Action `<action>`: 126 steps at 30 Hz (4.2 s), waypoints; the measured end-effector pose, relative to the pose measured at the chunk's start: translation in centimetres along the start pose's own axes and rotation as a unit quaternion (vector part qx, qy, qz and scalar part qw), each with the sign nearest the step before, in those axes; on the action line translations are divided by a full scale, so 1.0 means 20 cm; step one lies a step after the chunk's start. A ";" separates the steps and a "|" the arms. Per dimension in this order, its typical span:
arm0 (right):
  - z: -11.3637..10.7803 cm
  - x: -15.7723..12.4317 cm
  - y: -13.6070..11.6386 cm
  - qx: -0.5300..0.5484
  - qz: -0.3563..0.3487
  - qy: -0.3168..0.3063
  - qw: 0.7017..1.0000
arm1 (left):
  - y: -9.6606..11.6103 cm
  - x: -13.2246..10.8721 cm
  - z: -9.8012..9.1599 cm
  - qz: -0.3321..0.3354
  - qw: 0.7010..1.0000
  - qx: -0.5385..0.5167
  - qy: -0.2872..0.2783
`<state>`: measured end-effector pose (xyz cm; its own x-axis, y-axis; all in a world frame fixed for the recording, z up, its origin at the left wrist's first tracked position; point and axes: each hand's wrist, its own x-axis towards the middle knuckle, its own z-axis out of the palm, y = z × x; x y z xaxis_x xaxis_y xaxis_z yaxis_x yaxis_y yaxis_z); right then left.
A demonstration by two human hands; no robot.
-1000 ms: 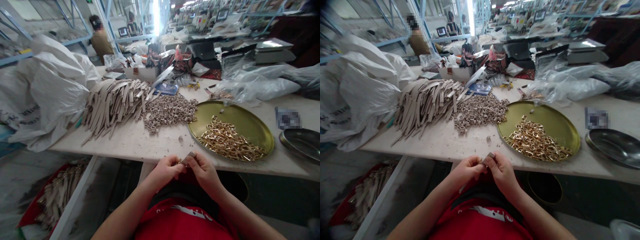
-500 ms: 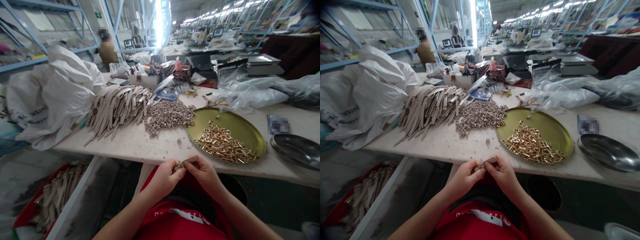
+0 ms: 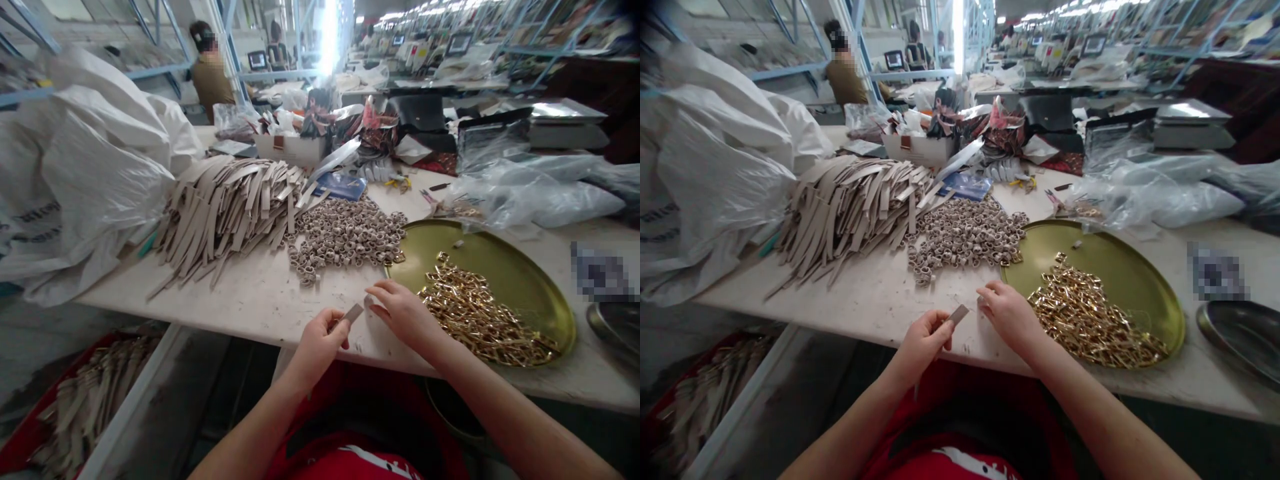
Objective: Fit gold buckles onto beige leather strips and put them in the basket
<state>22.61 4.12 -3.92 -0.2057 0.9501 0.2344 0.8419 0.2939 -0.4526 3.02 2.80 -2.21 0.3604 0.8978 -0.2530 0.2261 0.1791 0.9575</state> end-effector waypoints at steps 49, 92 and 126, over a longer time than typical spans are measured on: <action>0.03 -0.39 -0.26 0.717 0.272 -0.156 0.622 | 0.07 -0.18 0.10 0.006 0.974 0.228 0.000; -0.05 -0.48 -0.34 0.351 0.119 -0.041 0.928 | 0.04 -0.29 0.04 -0.106 0.964 0.014 -0.242; 0.15 -0.09 -0.29 0.388 0.132 -0.025 0.912 | 0.08 0.06 -0.14 -0.062 0.987 0.050 -0.141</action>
<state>16.69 1.12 -4.24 -0.0857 0.9963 -0.0017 0.2625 0.0209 -0.9647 1.24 5.25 -0.57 0.5581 0.7217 -0.4095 0.3674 0.2276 0.9018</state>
